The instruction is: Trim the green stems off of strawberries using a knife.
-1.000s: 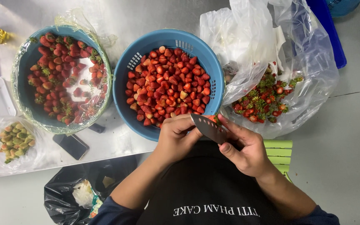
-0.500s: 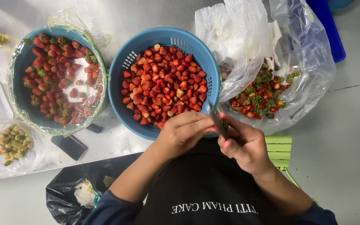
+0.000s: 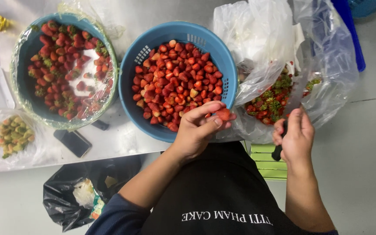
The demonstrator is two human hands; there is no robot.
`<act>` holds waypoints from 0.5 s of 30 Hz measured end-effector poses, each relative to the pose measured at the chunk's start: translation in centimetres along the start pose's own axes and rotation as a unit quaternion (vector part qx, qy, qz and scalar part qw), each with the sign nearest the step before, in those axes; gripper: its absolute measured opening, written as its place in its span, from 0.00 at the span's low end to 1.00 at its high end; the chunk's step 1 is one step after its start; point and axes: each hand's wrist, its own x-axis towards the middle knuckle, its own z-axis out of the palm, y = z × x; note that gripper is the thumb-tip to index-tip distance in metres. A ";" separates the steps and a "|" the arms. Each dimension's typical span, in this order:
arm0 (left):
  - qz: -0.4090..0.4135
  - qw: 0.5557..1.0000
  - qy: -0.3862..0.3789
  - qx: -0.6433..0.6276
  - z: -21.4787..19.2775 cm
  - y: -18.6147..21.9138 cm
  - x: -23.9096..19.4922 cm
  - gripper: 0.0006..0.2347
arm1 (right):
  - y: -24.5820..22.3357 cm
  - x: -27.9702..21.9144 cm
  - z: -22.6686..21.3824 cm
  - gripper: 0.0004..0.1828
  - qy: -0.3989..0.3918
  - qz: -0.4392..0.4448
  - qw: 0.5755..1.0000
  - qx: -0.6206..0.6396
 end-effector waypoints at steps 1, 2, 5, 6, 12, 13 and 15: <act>0.004 1.000 0.004 -0.001 -0.2 0.0 -0.1 0.15 | 0.6 0.8 -0.6 0.19 -0.006 0.001 1.000 -0.002; 0.025 1.000 -0.003 0.015 -0.3 -0.1 -0.1 0.15 | 1.1 1.5 -1.1 0.22 -0.011 0.023 0.999 0.023; 0.061 0.997 -0.001 0.054 -0.5 0.5 -0.3 0.18 | 2.4 3.7 -2.2 0.26 -0.029 0.062 0.995 0.078; 0.068 0.995 0.002 0.079 -0.5 0.9 -0.4 0.20 | 2.8 4.4 -2.5 0.28 -0.033 0.079 0.990 0.112; 0.185 0.916 0.076 0.348 -3.2 2.3 -0.9 0.21 | 5.1 6.9 -4.4 0.37 -0.052 0.083 0.989 0.107; 0.196 0.911 0.087 0.352 -3.6 3.4 -0.7 0.21 | 4.9 6.8 -4.4 0.37 -0.069 0.084 0.989 0.105; 0.289 0.721 0.126 0.618 -4.4 6.1 -0.7 0.22 | 4.6 6.6 -4.0 0.36 -0.035 0.050 0.995 0.080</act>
